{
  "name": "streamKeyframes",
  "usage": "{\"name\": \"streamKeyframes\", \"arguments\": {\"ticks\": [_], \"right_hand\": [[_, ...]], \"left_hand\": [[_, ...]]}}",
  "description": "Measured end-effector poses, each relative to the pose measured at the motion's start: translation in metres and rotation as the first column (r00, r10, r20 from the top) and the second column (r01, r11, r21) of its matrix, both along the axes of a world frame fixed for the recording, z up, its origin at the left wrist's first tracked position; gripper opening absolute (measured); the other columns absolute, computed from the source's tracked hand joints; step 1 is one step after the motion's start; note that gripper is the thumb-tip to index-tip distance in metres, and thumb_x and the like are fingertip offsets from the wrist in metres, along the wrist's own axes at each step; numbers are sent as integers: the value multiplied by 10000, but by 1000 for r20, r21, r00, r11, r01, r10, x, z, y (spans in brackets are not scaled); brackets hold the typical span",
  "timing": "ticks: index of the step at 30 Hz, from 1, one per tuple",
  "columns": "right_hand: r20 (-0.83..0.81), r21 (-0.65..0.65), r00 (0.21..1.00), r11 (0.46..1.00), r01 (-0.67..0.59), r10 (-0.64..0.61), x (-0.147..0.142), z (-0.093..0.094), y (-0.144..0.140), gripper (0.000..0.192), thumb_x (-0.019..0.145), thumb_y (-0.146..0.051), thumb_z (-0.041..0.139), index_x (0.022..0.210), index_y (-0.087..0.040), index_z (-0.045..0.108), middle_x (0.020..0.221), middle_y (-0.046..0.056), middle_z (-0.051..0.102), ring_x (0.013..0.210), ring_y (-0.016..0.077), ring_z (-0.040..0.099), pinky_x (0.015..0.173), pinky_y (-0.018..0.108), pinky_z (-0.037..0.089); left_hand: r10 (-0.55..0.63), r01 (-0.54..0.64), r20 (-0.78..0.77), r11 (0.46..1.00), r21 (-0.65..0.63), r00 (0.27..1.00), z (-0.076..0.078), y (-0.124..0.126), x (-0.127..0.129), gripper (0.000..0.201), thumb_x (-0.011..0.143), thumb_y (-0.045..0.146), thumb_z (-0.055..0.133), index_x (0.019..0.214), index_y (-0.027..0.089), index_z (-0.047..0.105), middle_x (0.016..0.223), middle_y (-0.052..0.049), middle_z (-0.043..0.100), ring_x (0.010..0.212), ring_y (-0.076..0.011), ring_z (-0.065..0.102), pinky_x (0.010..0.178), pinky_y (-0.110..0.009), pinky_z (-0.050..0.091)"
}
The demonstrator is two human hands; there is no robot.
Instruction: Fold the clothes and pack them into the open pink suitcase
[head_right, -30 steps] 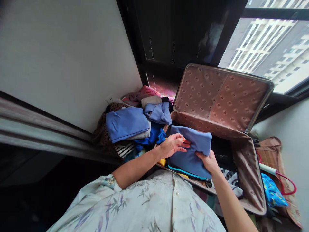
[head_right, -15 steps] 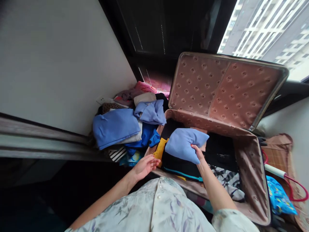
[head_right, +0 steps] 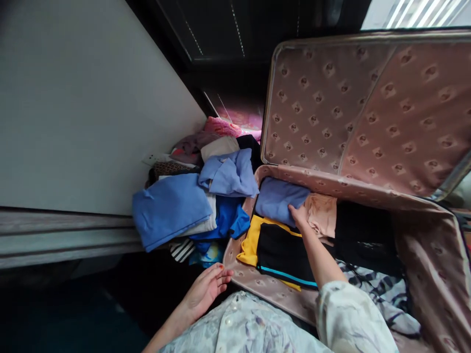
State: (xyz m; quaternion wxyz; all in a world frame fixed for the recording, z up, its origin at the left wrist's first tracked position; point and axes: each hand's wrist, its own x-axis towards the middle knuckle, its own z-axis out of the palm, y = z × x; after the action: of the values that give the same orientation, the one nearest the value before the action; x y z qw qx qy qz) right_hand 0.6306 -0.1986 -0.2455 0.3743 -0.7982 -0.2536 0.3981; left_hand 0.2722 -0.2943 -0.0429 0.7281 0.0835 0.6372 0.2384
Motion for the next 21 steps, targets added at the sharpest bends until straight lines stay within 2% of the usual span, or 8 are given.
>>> {"name": "streamKeyframes", "arguments": {"ticks": [3, 6, 9, 12, 14, 17, 19, 21], "right_hand": [[356, -16, 934, 999, -33, 37, -17, 13, -13, 877, 910, -464, 539, 1610, -42, 220, 1628, 277, 295, 1522, 436, 236, 1218, 584, 224], [641, -119, 685, 926, -359, 348, -37, 13, -22, 735, 974, -417, 471, 1639, -185, 261, 1708, 180, 166, 1563, 400, 134, 1211, 604, 185], [591, -352, 498, 758, -549, 635, -46, 1, -22, 617, 992, -409, 470, 1593, -293, 389, 1703, 143, 227, 1553, 390, 192, 1184, 597, 231], [503, -500, 424, 654, -568, 753, -40, -9, -14, 628, 1002, -459, 465, 1606, -323, 361, 1709, 151, 206, 1544, 399, 227, 1162, 589, 271], [460, -534, 397, 605, -591, 794, -31, -9, -10, 660, 989, -470, 495, 1616, -341, 332, 1716, 147, 175, 1544, 400, 233, 1145, 582, 304], [419, -545, 389, 570, -616, 821, -22, 0, -7, 655, 960, -429, 539, 1588, -314, 392, 1677, 168, 268, 1507, 402, 308, 1088, 587, 378], [483, -499, 423, 638, -587, 767, -22, 11, -6, 605, 953, -381, 525, 1535, -226, 473, 1602, 216, 377, 1441, 409, 392, 1040, 588, 423], [599, -353, 487, 755, -552, 636, -28, 25, -5, 561, 952, -356, 488, 1465, -136, 536, 1528, 256, 449, 1358, 412, 464, 1006, 579, 452]], "left_hand": [[-101, 103, -19, 990, 93, 995, 3, 11, -3, 249, 780, 287, 818, 850, 193, 597, 895, -93, 748, 751, -149, 684, 641, -212, 509], [-211, 239, -135, 938, 250, 968, 13, 25, -6, 250, 790, 353, 817, 828, 188, 632, 926, -82, 742, 777, -140, 668, 659, -206, 503], [-272, 358, -261, 852, 382, 926, 21, 36, -10, 252, 811, 391, 793, 842, 182, 654, 944, -80, 738, 784, -142, 660, 664, -213, 502], [-285, 428, -345, 770, 474, 894, 22, 43, -17, 291, 836, 449, 747, 857, 175, 653, 932, -83, 730, 787, -161, 672, 666, -239, 516], [-180, 425, -438, 708, 564, 881, 20, 52, -28, 317, 851, 486, 705, 882, 177, 644, 927, -80, 722, 782, -174, 683, 669, -262, 530], [225, 413, -612, 561, 718, 758, 23, 79, -61, 295, 880, 474, 638, 952, 188, 623, 986, -88, 706, 843, -193, 691, 736, -306, 560], [501, 458, -661, 477, 750, 559, 27, 102, -92, 264, 884, 430, 613, 993, 190, 609, 1055, -109, 679, 939, -218, 677, 798, -342, 569], [604, 552, -703, 463, 693, 376, 30, 122, -120, 257, 859, 380, 636, 1026, 186, 611, 1121, -132, 640, 1055, -258, 643, 884, -402, 562]]}}
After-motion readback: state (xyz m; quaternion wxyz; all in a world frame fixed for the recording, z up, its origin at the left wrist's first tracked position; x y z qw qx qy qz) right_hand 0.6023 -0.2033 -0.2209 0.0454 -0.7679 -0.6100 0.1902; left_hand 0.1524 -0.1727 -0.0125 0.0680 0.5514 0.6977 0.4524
